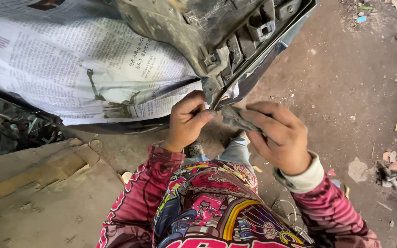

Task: The person applies a white substance from a syringe to a black plastic car part, then uses a red-handled screwdriver to pry and adjust components. They also use pliers to manipulate a small metal clip on the part.

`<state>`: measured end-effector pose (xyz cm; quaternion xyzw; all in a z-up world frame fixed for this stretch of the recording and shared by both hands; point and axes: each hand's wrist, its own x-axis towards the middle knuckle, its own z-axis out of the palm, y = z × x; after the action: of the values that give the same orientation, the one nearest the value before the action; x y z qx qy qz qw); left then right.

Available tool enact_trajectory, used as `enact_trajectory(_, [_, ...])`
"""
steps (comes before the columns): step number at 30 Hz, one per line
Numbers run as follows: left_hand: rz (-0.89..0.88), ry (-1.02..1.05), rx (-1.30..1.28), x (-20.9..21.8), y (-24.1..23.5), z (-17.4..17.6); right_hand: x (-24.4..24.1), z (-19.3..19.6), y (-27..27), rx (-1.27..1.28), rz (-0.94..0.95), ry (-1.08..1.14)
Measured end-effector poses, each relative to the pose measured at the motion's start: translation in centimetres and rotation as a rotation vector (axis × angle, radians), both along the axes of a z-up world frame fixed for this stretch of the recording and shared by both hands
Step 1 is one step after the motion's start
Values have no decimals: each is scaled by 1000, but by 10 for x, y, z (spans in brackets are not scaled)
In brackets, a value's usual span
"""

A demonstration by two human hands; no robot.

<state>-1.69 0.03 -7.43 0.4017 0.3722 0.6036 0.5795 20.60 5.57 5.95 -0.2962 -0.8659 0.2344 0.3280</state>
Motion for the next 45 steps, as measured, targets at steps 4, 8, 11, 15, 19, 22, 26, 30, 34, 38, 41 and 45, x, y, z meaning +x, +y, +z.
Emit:
enact_trajectory(4, [393, 364, 268, 17, -6, 12, -18, 6, 13, 133, 27, -87])
enact_trajectory(8, [321, 140, -74, 26, -6, 19, -34, 19, 21, 223, 94, -216])
enact_trajectory(11, [223, 35, -39, 33, -6, 15, -54, 51, 21, 260, 115, -328])
enact_trajectory(15, [300, 95, 154, 32, -5, 23, -49, 39, 43, 88, 196, -575])
enact_trajectory(19, [277, 202, 88, 36, -9, 24, -56, 28, 50, -26, 320, -503])
enact_trajectory(22, [276, 134, 69, 41, -11, 13, -58, 32, 46, -43, 315, -481])
enact_trajectory(26, [281, 37, 7, 43, -11, -2, -63, 43, 34, -104, 287, -441])
enact_trajectory(30, [295, 124, 46, 38, -11, 15, -67, 37, 32, -52, 187, -530])
enact_trajectory(34, [331, 175, 72, 38, -9, 15, -65, 47, 34, -172, 286, -482])
enact_trajectory(38, [384, 217, 157, 37, -8, 30, -69, 37, 37, -78, 182, -596])
enact_trajectory(41, [375, 214, 116, 42, -9, 26, -64, 28, 43, -105, 215, -561])
enact_trajectory(45, [403, 234, 81, 44, -8, 17, -65, 40, 39, -95, 309, -490])
